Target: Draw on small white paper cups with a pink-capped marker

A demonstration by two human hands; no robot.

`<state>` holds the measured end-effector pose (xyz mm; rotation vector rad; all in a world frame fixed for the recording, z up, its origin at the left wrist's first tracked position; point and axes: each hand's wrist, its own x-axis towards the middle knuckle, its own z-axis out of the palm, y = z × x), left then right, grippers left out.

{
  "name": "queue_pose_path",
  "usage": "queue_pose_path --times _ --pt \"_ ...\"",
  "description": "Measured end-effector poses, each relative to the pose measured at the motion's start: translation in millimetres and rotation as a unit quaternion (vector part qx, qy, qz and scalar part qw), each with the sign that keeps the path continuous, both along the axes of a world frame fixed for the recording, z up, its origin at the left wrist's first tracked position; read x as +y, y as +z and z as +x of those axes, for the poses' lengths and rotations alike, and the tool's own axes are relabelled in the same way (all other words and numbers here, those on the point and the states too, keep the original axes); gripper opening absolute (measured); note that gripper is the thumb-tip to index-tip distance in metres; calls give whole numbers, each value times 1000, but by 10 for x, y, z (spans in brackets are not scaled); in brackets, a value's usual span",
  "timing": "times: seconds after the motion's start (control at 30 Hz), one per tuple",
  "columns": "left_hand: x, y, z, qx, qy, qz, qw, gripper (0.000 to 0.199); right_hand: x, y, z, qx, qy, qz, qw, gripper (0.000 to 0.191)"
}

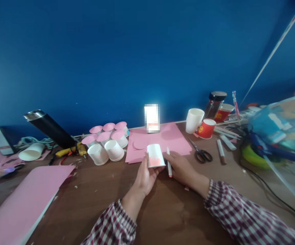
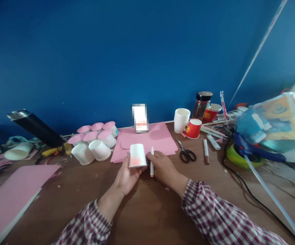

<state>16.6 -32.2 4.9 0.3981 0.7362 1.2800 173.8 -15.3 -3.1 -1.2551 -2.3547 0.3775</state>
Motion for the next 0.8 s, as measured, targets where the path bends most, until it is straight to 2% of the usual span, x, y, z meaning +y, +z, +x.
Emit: queue_pose_path --times 0.8 --pt "5 -7 -7 -5 3 0 1000 35 -1 22 5 -2 3 -6 1000 41"
